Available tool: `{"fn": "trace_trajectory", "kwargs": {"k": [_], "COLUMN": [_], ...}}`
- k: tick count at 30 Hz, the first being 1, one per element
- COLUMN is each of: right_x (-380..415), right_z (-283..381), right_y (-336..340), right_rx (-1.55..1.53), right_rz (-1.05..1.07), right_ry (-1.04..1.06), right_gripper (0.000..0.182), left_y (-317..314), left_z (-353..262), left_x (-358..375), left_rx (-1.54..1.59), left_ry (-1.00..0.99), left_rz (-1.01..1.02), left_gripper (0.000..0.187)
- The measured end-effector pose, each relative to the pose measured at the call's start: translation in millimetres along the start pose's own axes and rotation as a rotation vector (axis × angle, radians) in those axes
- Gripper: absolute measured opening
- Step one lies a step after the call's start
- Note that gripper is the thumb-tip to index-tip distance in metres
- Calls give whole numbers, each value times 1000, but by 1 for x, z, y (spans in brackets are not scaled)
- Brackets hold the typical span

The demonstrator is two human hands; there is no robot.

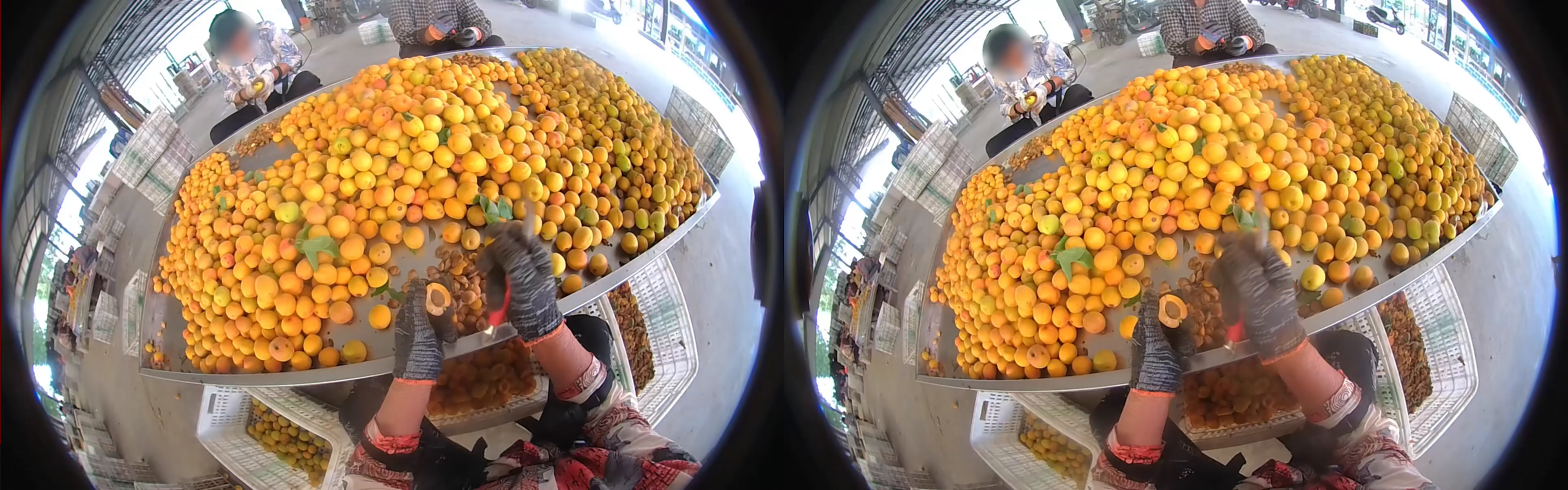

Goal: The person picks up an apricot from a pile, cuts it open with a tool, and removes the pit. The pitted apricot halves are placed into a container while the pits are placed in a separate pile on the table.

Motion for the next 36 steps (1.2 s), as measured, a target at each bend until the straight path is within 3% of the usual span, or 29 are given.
{"fn": "trace_trajectory", "kwargs": {"k": [2, 3, 5, 6, 8, 12, 14, 15, 17, 18, 20, 23, 24, 28, 31, 33, 36], "right_x": [4, 5, 9, 11, 15, 27, 37, 36, 33, 30, 21, 18, 18, 20, 19, 23, 25], "right_z": [39, 37, 46, 47, 44, 4, -14, -15, -28, -25, 4, 23, 16, 21, 14, 20, 17], "right_y": [-20, -30, -27, -39, -48, -42, -38, -37, -29, -28, -26, -25, -24, -17, -17, -14, -17], "right_rx": [56, 22, 36, -57, -36, 81, 149, 151, -215, -214, -20, 109, -34, 116, -67, 290, 304], "right_rz": [-107, -114, -242, -133, -110, -73, -51, -49, -161, -160, -130, -198, -221, -255, -232, -211, -187], "right_ry": [205, 209, 257, 284, 283, 233, 101, 98, -27, -26, 188, 239, 173, 289, 250, 362, 393], "right_gripper": [32, 32, 29, 27, 27, 30, 33, 33, 29, 29, 24, 19, 20, 21, 23, 24, 25], "left_y": [-4, 0, 2, 5, 20, -7, -30, -27, -13, -18, -7, -6, -4, -1, -8, -10, -4], "left_z": [-2, -8, 11, 14, 21, 26, 30, 34, 34, 30, 28, 32, 36, 34, 31, 31, 39], "left_x": [0, -3, -12, -19, -32, -12, -9, -14, -26, -20, -6, -9, -14, -17, -1, 1, -1], "left_rx": [-41, -70, 98, 94, 129, 243, 269, 273, 299, 299, 303, 214, 213, 198, 185, 187, 143], "left_ry": [-61, -76, 81, 81, 40, 125, 193, 193, 103, 104, 162, 152, 155, 114, 144, 143, 199], "left_rz": [56, 47, 44, 43, -89, -33, 276, 275, 193, 195, -65, 64, 66, 22, 11, 11, -27], "left_gripper": [39, 39, 41, 41, 42, 51, 59, 59, 57, 57, 42, 40, 40, 37, 36, 37, 39]}}
Point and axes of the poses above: each hand's wrist, its own x-axis away from the middle knuckle, its own y-axis out of the back of the hand, z = x × y, the point moved 9 cm from there along -x, towards the middle knuckle, and after that the axes turned 7 degrees about y, right-handed, at the moved point
